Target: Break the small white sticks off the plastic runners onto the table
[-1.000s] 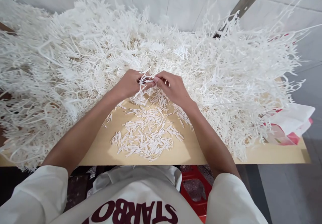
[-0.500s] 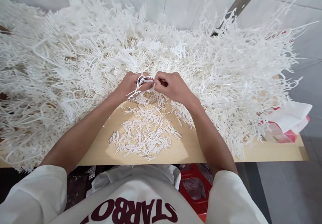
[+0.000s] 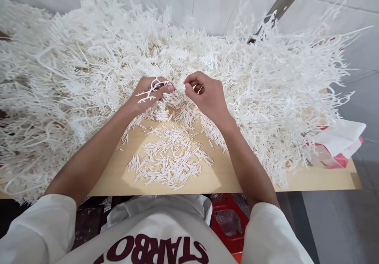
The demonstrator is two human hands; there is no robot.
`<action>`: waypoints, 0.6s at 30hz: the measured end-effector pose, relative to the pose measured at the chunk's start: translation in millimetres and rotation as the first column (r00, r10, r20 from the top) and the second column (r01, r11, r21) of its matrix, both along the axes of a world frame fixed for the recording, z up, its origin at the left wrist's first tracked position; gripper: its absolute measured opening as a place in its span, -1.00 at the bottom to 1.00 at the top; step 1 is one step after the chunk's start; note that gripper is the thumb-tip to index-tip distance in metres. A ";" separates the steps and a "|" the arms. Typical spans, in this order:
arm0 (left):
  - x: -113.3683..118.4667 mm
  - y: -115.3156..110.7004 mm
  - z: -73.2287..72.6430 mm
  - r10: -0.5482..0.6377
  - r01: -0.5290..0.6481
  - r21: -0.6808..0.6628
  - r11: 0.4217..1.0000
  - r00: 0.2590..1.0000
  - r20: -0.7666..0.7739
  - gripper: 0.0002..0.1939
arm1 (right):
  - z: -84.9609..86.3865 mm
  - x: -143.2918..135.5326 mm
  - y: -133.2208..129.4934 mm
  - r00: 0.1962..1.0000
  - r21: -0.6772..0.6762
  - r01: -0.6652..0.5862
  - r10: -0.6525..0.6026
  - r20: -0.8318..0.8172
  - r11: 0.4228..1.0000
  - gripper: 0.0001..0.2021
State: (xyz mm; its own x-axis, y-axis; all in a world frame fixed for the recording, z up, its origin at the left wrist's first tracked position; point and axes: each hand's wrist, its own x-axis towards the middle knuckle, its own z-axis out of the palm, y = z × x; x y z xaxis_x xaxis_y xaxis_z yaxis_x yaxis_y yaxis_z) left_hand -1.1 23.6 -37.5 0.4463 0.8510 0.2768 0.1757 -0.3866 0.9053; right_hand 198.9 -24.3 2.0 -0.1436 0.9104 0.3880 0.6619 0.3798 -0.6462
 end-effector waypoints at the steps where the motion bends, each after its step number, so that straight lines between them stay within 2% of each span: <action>1: 0.4 -0.9 1.1 -0.005 0.006 -0.018 1.000 1.000 0.013 -0.66 | -3.6 2.5 3.3 1.000 0.006 0.008 -0.009 0.019 1.000 -0.78; 3: 0.8 -2.9 4.2 -0.030 0.032 -0.051 0.998 0.999 0.030 -0.66 | -6.8 4.8 6.3 0.998 0.031 0.004 -0.006 0.061 1.000 -0.73; 6: 3.0 -7.9 9.2 -0.070 0.070 -0.026 0.997 0.998 0.006 -0.68 | -4.6 2.6 4.5 0.992 0.041 -0.072 0.067 0.106 0.997 -0.67; 10: 8.1 -13.6 11.1 -0.001 0.003 -0.045 0.999 0.999 0.049 -0.70 | -1.7 -1.9 0.2 0.967 -0.093 -0.184 0.197 0.162 0.979 -0.65; 12: 9.1 -13.4 10.0 -0.003 0.007 -0.079 0.997 0.998 0.060 -0.69 | -0.9 -2.3 -0.8 0.958 -0.142 -0.198 0.222 0.182 0.970 -0.62; 15: 9.1 -9.8 7.7 -0.009 0.017 -0.096 0.995 0.997 0.082 -0.65 | 3.3 -1.5 -2.1 0.970 -0.149 -0.190 0.209 0.124 0.970 -0.59; 18: 9.9 -8.3 7.0 0.044 -0.030 -0.110 0.993 0.991 0.130 -0.64 | 7.8 -1.2 -3.5 0.961 -0.183 -0.249 0.266 0.072 0.951 -0.57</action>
State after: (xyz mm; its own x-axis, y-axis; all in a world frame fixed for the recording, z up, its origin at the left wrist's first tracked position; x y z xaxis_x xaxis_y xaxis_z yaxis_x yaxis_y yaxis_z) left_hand 8.7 15.3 -30.5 0.3794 0.8944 0.2368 0.0645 -0.2809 0.9576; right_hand 197.7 -27.8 9.7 -0.4101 0.8890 0.2038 0.6172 0.4350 -0.6556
